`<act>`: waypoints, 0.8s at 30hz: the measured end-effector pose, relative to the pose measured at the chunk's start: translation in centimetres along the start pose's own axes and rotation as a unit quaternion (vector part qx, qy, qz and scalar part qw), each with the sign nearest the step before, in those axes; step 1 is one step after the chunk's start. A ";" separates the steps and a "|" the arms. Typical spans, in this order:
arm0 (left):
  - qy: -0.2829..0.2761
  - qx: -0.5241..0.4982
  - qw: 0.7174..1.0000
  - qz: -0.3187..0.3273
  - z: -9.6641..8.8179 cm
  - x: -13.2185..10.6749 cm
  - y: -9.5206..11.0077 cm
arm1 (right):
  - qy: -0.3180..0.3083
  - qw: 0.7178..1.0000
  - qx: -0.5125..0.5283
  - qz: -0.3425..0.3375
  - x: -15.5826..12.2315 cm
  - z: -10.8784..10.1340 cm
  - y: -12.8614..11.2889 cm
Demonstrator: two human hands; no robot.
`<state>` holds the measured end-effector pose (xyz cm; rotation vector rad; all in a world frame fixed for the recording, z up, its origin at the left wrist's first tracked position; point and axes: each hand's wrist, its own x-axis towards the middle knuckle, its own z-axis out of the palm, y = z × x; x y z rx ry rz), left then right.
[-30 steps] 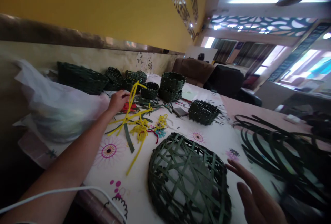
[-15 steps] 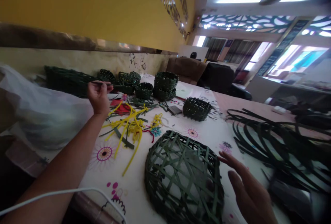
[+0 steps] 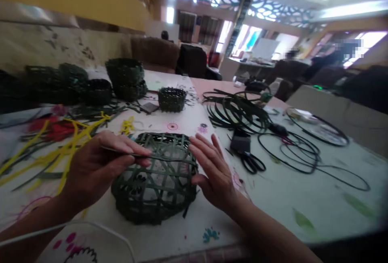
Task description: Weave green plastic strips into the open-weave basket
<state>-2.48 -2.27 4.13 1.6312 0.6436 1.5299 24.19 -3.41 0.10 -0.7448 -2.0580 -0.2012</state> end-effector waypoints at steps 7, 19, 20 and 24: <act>-0.023 0.024 0.999 -0.031 3.0 0.2 -2.7 | -0.064 0.992 0.063 0.084 0.3 -0.6 1.6; 0.041 0.103 0.992 -0.051 3.2 -1.4 -2.7 | -0.143 0.978 0.063 0.138 0.0 -0.4 1.4; 0.050 0.113 0.991 -0.053 3.1 -1.4 -2.8 | -0.140 0.980 0.067 0.125 -0.1 -0.4 1.5; 0.055 0.137 0.987 -0.069 2.6 -1.1 -3.1 | -0.156 0.979 0.101 0.079 -0.1 -0.8 1.7</act>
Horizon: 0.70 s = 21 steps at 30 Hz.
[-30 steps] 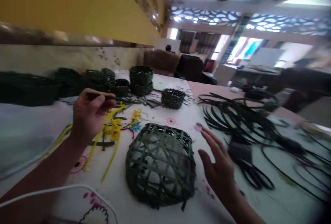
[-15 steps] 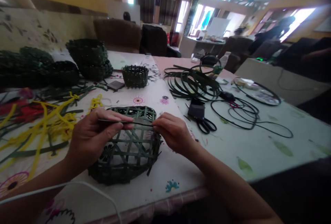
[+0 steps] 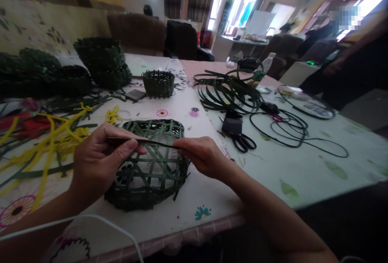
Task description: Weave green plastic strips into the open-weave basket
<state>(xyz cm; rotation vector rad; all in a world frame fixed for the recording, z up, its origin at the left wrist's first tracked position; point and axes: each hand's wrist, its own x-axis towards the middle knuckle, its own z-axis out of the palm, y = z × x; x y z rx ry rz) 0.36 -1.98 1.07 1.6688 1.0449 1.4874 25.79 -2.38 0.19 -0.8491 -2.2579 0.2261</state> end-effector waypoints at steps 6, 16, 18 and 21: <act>-0.145 0.091 0.985 -0.001 -0.3 0.3 -0.1 | 0.051 0.996 0.011 0.075 -0.1 -2.7 1.7; -0.429 0.350 0.797 0.243 -3.7 0.8 0.8 | -0.007 0.955 0.191 0.226 -0.4 -2.7 4.9; -0.450 0.347 0.797 0.206 -5.4 1.6 1.1 | -0.021 0.947 0.216 0.238 -0.4 -2.2 4.8; -0.453 0.332 0.811 0.165 -7.0 2.5 1.0 | -0.065 0.940 0.232 0.241 -0.3 -1.8 4.3</act>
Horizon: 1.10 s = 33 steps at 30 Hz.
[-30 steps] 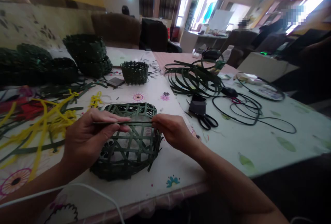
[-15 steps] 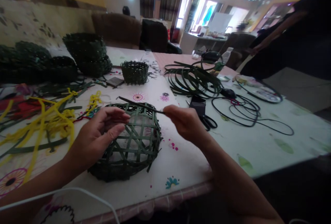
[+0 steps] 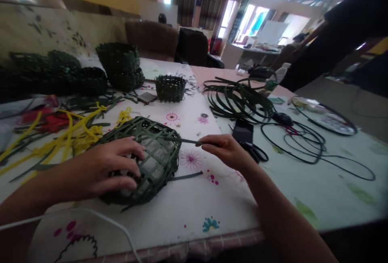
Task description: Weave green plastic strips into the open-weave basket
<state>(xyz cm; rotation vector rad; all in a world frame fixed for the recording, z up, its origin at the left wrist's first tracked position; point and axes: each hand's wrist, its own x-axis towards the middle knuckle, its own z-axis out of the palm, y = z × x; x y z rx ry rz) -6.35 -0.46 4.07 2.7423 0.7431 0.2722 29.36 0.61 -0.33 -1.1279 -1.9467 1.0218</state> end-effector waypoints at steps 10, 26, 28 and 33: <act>0.187 -0.043 0.971 -0.143 2.7 1.7 0.3 | -0.087 0.994 -0.015 0.070 -0.4 0.8 -0.7; 0.133 -0.030 0.979 -0.152 2.7 2.2 0.4 | -0.033 0.993 -0.087 0.074 -0.4 -0.4 -0.4; 0.111 -0.010 0.981 -0.158 2.6 2.5 0.9 | -0.012 0.994 -0.082 0.075 -0.5 -0.2 -0.2; 0.081 0.075 0.976 -0.190 2.9 3.2 1.8 | 0.005 0.995 -0.068 0.075 -0.5 0.1 0.0</act>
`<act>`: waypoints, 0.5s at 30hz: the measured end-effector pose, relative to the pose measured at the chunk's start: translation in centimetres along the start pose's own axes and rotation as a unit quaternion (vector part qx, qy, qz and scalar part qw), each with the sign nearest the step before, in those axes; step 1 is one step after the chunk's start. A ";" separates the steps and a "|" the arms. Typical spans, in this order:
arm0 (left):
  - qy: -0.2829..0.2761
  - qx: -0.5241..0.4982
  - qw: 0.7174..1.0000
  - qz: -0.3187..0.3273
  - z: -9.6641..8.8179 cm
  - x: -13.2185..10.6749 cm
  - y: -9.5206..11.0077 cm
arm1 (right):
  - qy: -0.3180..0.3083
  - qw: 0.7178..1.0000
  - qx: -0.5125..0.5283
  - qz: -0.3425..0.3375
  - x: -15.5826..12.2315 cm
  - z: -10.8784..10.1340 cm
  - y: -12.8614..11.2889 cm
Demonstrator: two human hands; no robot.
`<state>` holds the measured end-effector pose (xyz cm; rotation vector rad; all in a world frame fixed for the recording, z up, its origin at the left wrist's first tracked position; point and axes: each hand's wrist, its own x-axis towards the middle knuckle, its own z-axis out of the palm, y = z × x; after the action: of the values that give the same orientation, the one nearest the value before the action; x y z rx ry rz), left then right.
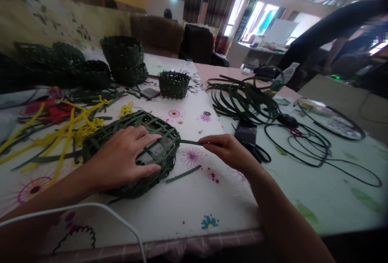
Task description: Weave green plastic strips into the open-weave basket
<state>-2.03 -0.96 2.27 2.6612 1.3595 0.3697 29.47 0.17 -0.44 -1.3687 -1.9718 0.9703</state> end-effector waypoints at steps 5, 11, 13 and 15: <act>-0.014 0.004 1.000 0.014 0.2 0.0 0.0 | 0.023 1.000 -0.018 -0.006 0.1 0.3 -0.3; -0.023 -0.013 0.999 0.020 0.3 -0.2 -0.2 | 0.043 0.997 -0.058 -0.025 0.4 0.8 -0.1; -0.022 -0.021 0.999 0.019 0.3 -0.2 -0.2 | 0.044 0.995 -0.077 -0.035 0.5 0.7 -0.3; -0.019 -0.027 0.999 0.020 0.4 -0.3 -0.3 | 0.042 0.993 -0.103 -0.046 0.6 0.5 -0.8</act>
<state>-2.28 -1.04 1.80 2.6412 1.2673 0.3525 28.46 0.42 -0.03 -1.3896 -2.0970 0.6710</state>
